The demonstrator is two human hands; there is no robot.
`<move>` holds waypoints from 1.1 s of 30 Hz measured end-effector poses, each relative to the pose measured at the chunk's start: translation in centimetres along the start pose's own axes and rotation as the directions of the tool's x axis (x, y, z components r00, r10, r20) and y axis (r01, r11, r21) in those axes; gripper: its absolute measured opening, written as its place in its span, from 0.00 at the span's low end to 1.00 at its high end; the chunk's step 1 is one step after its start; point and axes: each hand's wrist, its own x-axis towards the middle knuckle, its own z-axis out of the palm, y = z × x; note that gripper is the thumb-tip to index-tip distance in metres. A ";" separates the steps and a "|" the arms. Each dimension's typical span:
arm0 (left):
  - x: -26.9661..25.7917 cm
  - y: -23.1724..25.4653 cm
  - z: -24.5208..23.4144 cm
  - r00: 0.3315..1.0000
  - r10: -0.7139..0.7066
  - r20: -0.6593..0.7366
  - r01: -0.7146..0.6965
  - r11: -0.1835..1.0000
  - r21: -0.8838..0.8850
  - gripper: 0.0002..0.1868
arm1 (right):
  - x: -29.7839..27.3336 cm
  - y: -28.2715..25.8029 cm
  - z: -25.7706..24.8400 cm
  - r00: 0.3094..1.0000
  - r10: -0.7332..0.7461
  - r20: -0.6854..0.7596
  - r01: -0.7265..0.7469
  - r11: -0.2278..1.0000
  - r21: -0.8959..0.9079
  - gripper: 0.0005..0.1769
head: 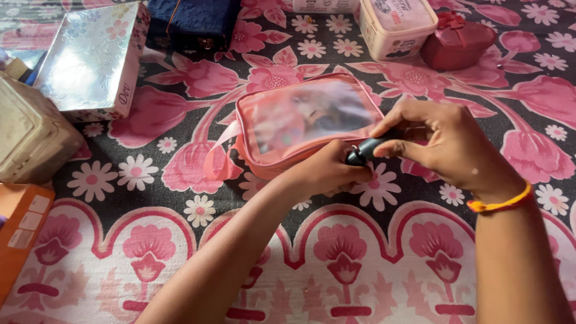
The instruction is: The person packs cosmetic items from a bed into a pink zippered pouch. They place a small pink case, a yellow box, a pen-like item, bottles, a compact and a mascara tube into the pouch one at a time, then zip the pouch closed.
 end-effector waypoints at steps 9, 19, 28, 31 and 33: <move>0.6 -0.3 0.3 0.998 0.059 -0.014 -0.059 0.997 -0.045 0.09 | 0.3 -0.8 1.4 0.950 0.285 -0.127 -0.312 0.879 -0.360 0.13; 0.0 -0.2 0.1 0.999 0.033 0.004 -0.033 0.994 -0.105 0.08 | -0.4 0.2 -0.9 0.957 0.177 -0.228 -0.216 0.963 -0.158 0.10; 0.9 -1.1 0.7 0.989 0.139 -0.041 -0.144 0.976 -0.166 0.11 | -0.4 1.1 -0.4 0.952 0.038 -0.305 -0.055 0.997 -0.050 0.08; 1.2 -1.5 0.9 0.978 0.197 -0.065 -0.205 0.964 -0.167 0.10 | -0.3 1.3 -0.1 0.945 -0.007 -0.328 -0.006 0.999 -0.038 0.07; 1.3 -1.6 0.8 0.980 0.188 -0.071 -0.197 0.968 -0.156 0.10 | -0.2 1.3 0.1 0.932 0.012 -0.362 -0.030 0.999 -0.045 0.07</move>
